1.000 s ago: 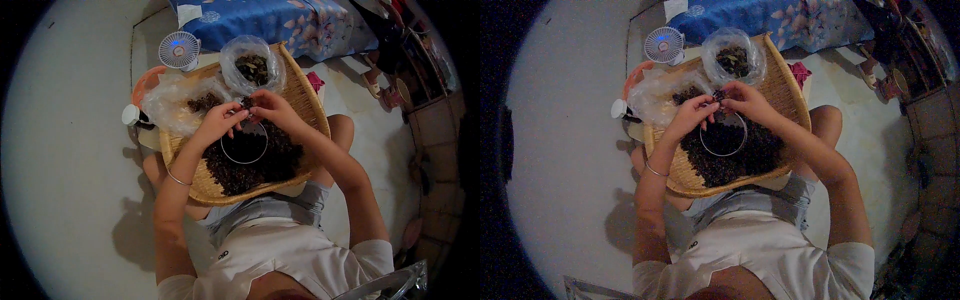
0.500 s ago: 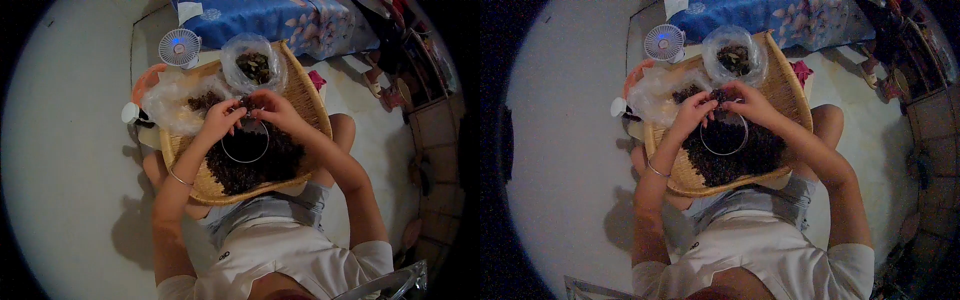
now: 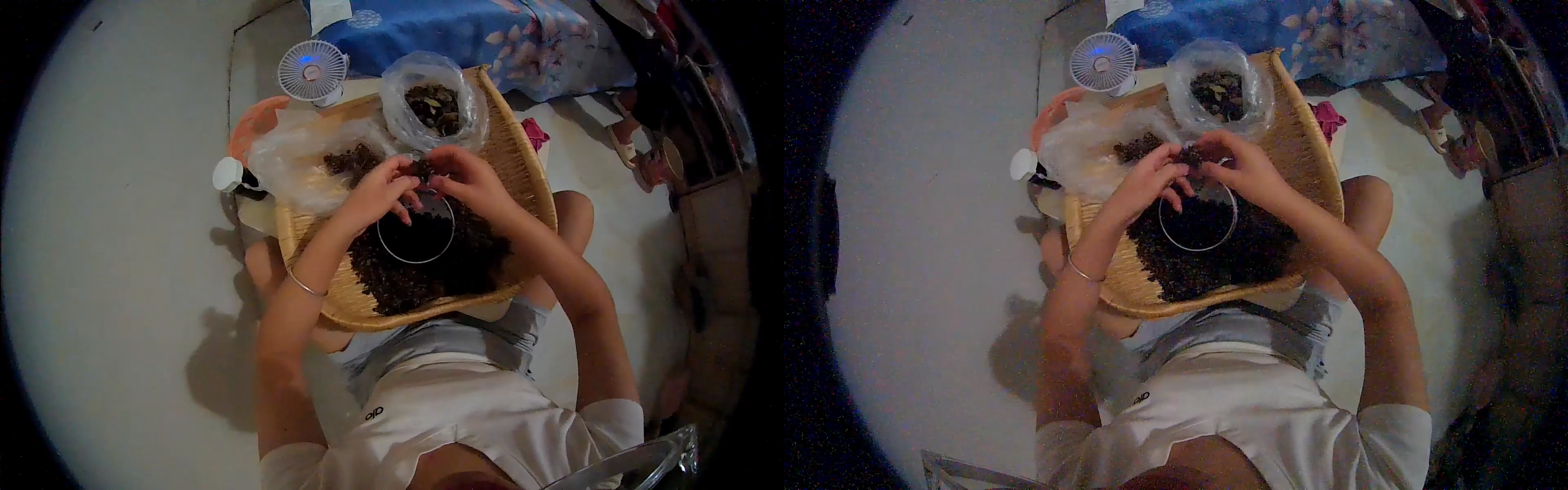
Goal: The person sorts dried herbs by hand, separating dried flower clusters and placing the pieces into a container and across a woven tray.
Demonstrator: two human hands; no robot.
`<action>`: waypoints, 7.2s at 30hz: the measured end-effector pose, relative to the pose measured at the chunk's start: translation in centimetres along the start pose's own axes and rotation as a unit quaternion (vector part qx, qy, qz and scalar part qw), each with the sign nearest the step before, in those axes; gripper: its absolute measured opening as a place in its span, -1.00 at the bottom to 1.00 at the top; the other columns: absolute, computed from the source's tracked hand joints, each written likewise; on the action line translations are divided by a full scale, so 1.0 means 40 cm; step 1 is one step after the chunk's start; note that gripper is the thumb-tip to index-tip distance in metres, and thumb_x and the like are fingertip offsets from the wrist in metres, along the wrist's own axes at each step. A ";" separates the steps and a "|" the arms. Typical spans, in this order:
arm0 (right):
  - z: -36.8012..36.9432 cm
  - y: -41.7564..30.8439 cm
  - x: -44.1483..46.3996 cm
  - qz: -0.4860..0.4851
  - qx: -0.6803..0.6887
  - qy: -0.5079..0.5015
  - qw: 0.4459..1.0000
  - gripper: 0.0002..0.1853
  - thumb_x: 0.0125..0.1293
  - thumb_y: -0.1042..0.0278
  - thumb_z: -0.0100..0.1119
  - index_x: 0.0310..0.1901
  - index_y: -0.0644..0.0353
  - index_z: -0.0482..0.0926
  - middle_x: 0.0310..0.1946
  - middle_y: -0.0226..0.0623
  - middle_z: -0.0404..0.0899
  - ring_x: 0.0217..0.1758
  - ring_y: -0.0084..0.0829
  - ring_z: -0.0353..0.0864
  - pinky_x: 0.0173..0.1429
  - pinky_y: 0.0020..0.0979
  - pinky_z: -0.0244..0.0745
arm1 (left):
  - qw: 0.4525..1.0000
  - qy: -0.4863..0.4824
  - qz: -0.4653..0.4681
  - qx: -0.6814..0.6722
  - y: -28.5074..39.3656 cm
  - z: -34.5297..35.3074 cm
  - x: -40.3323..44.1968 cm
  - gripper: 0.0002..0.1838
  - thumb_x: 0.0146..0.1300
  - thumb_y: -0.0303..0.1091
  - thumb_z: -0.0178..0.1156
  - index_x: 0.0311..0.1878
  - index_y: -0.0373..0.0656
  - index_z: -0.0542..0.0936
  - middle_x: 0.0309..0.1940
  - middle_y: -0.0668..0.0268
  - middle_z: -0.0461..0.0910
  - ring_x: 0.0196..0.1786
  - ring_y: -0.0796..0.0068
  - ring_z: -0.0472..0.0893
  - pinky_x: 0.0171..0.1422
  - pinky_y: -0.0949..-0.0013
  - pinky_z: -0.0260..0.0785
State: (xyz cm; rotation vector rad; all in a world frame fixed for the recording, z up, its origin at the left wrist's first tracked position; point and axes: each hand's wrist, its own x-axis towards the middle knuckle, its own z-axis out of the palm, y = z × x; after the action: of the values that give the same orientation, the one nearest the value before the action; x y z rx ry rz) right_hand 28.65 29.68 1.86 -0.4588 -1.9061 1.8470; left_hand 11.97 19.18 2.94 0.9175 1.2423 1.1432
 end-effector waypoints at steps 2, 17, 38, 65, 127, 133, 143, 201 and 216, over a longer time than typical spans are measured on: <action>0.002 -0.001 -0.006 0.003 -0.013 0.005 1.000 -0.61 0.14 0.49 0.18 0.02 0.26 0.36 -0.16 -0.28 0.48 -0.08 -0.48 0.50 -0.11 -0.45 0.52 | 0.999 -0.005 -0.008 -0.054 0.002 0.001 -0.001 -0.66 0.26 -0.28 0.05 0.00 -0.29 0.36 -0.27 0.18 0.48 -0.34 0.46 0.55 -0.49 0.49 0.46; -0.008 -0.026 0.002 0.184 0.164 -0.031 0.969 -0.81 0.29 0.26 0.01 -0.29 0.23 0.43 -0.43 -0.33 0.48 -0.39 -0.50 0.53 -0.24 -0.45 0.51 | 0.999 0.011 0.034 -0.007 0.023 0.000 0.002 -0.65 0.28 -0.29 0.05 0.05 -0.29 0.41 -0.27 0.26 0.53 -0.34 0.55 0.55 -0.42 0.52 0.47; -0.020 -0.033 0.004 0.184 0.207 -0.078 0.958 -0.78 0.31 0.32 -0.03 -0.20 0.32 0.47 -0.33 -0.21 0.55 -0.33 -0.47 0.56 -0.17 -0.45 0.55 | 0.999 -0.003 -0.023 -0.043 0.012 -0.013 0.010 -0.71 0.30 -0.25 0.02 -0.02 -0.23 0.46 -0.37 0.37 0.51 -0.40 0.63 0.48 -0.38 0.55 0.41; -0.004 -0.025 0.006 0.198 0.185 -0.083 0.959 -0.80 0.29 0.38 0.02 -0.17 0.34 0.45 -0.29 -0.17 0.57 -0.27 -0.45 0.59 -0.14 -0.48 0.55 | 0.998 0.001 -0.027 -0.053 0.000 -0.025 0.007 -0.67 0.28 -0.23 0.06 -0.03 -0.28 0.45 -0.40 0.34 0.52 -0.42 0.62 0.52 -0.41 0.54 0.44; -0.044 -0.359 -0.038 -0.074 -0.178 -0.026 0.981 -0.78 0.29 0.21 0.02 -0.32 0.21 0.48 -0.48 -0.43 0.49 -0.49 -0.64 0.48 -0.47 -0.56 0.37 | 0.991 0.044 0.041 -0.116 0.081 -0.021 -0.028 -0.73 0.30 -0.26 0.02 -0.05 -0.23 0.46 -0.39 0.38 0.48 -0.46 0.61 0.47 -0.43 0.52 0.37; -0.036 -0.092 0.064 0.058 -0.081 -0.078 0.992 -0.77 0.30 0.16 0.03 -0.30 0.16 0.49 -0.54 -0.49 0.48 -0.56 -0.66 0.47 -0.53 -0.59 0.35 | 0.992 0.051 0.031 -0.109 0.061 -0.029 -0.014 -0.73 0.30 -0.26 0.03 -0.03 -0.20 0.46 -0.41 0.38 0.49 -0.47 0.62 0.47 -0.43 0.54 0.37; -0.030 -0.041 0.069 0.125 0.070 -0.157 0.977 -0.75 0.31 0.13 0.00 -0.29 0.16 0.47 -0.51 -0.43 0.51 -0.56 -0.62 0.49 -0.57 -0.59 0.37 | 0.995 0.081 0.037 -0.038 0.060 -0.021 -0.007 -0.74 0.29 -0.29 0.05 -0.03 -0.21 0.47 -0.44 0.39 0.47 -0.46 0.66 0.47 -0.45 0.57 0.39; -0.012 -0.028 0.061 0.157 0.119 -0.132 0.971 -0.80 0.25 0.26 0.10 -0.29 0.23 0.42 -0.44 -0.32 0.53 -0.49 -0.59 0.51 -0.48 -0.55 0.46 | 0.992 0.110 -0.005 -0.069 0.003 -0.009 0.017 -0.70 0.27 -0.23 0.08 -0.04 -0.21 0.42 -0.47 0.37 0.47 -0.52 0.64 0.45 -0.52 0.58 0.30; -0.022 -0.013 0.062 0.174 0.155 -0.139 0.962 -0.82 0.23 0.29 0.09 -0.30 0.25 0.45 -0.43 -0.27 0.55 -0.48 -0.54 0.55 -0.41 -0.52 0.50 | 0.993 0.097 0.002 -0.063 0.016 0.003 0.011 -0.69 0.26 -0.25 0.09 -0.02 -0.23 0.42 -0.46 0.33 0.48 -0.52 0.63 0.47 -0.50 0.58 0.33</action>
State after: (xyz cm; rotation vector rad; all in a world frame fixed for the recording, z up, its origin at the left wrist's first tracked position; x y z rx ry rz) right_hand 27.05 31.70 2.58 -0.4707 -1.7387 2.5080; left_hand 12.00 19.76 3.49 0.7269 1.3076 1.3231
